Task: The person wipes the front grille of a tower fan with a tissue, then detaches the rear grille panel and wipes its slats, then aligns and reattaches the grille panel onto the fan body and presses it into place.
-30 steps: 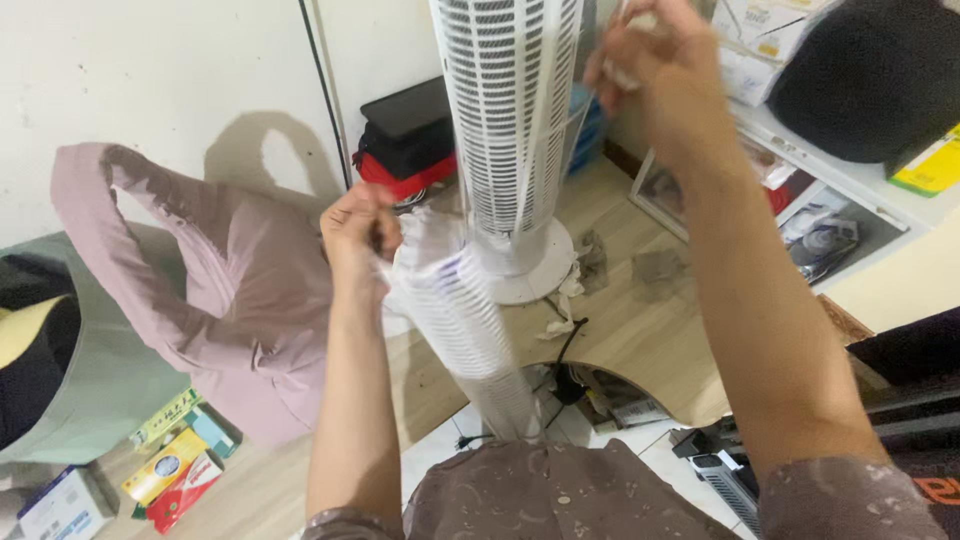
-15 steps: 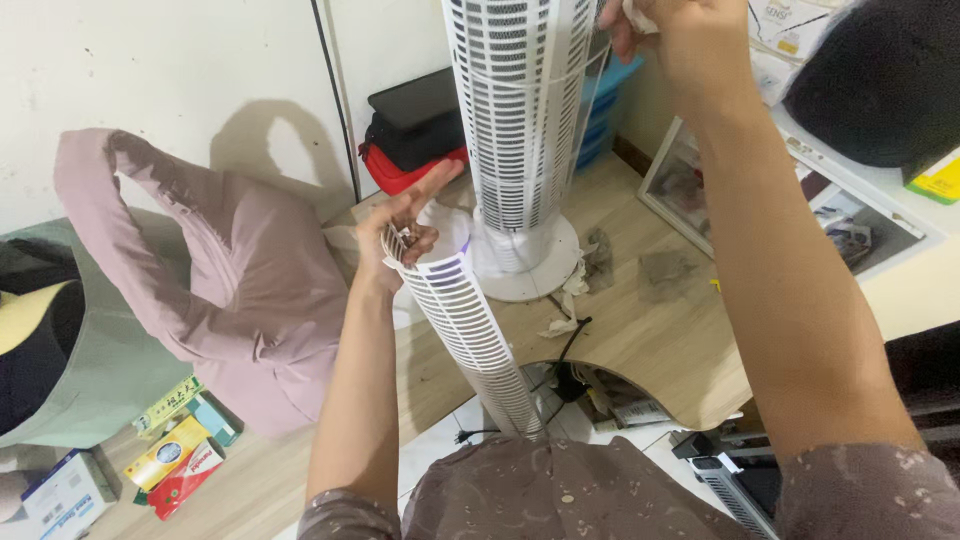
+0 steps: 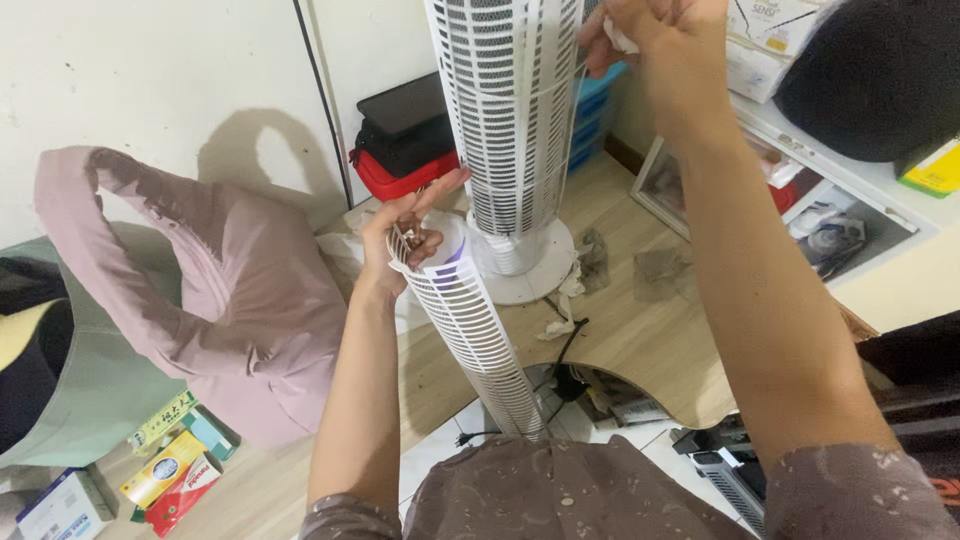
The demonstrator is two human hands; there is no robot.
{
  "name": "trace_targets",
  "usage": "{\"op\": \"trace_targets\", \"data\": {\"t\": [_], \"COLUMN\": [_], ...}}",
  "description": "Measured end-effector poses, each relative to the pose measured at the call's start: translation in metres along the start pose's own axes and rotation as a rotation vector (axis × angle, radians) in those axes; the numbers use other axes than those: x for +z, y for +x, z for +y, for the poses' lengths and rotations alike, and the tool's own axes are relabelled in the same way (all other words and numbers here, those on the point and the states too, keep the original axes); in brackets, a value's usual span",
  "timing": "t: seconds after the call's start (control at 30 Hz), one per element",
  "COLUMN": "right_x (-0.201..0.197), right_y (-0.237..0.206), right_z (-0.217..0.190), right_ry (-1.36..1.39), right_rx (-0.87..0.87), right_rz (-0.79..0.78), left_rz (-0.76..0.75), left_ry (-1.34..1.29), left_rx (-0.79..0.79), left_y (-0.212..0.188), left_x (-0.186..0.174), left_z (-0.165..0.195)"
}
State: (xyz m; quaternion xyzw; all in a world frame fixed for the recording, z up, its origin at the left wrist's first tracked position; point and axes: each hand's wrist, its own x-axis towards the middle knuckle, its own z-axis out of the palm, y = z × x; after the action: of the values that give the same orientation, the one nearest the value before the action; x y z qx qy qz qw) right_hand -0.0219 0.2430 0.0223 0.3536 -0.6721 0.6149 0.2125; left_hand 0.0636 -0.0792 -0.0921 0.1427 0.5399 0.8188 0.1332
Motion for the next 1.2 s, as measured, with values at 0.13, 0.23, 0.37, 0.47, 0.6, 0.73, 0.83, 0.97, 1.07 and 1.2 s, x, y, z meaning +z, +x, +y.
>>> {"op": "trace_targets", "data": {"t": [0.13,0.23,0.37,0.47,0.6,0.73,0.83,0.97,1.07,1.2], "right_x": [0.004,0.007,0.003,-0.001,-0.001,0.004,0.012,0.039,0.052,0.036], "right_y": [0.001,0.003,0.007,0.009,0.009,0.006,0.006,0.013,0.005,-0.063], "right_z": [0.003,0.003,-0.001,-0.001,0.007,-0.003,-0.033,-0.066,-0.05,0.019], "right_ry": [0.111,0.152,0.131,0.134,0.161,0.195,0.152,0.028,0.012,-0.019], "right_rx": [-0.043,-0.008,-0.079,-0.033,-0.064,-0.042,-0.065,-0.065,0.111,0.134], "right_rz": [-0.059,-0.026,-0.061,-0.028,-0.073,-0.039,-0.067,-0.158,-0.113,0.245], "left_rz": [-0.009,0.019,0.003,-0.017,0.004,0.075,0.161,0.178,0.152,0.313], "left_ry": [-0.003,0.007,-0.028,-0.038,-0.062,0.001,0.091,0.027,-0.048,0.01], "left_rx": [0.002,-0.001,0.02,0.012,0.024,0.075,0.166,0.221,0.18,0.131], "left_y": [0.0,-0.002,-0.003,0.0,0.005,0.003,0.002,0.006,0.006,-0.01], "left_x": [0.005,0.008,0.008,0.008,0.01,0.014,0.014,0.012,0.003,-0.02], "left_z": [0.003,0.004,0.005,0.004,0.003,0.006,0.007,-0.003,-0.013,-0.018]}}
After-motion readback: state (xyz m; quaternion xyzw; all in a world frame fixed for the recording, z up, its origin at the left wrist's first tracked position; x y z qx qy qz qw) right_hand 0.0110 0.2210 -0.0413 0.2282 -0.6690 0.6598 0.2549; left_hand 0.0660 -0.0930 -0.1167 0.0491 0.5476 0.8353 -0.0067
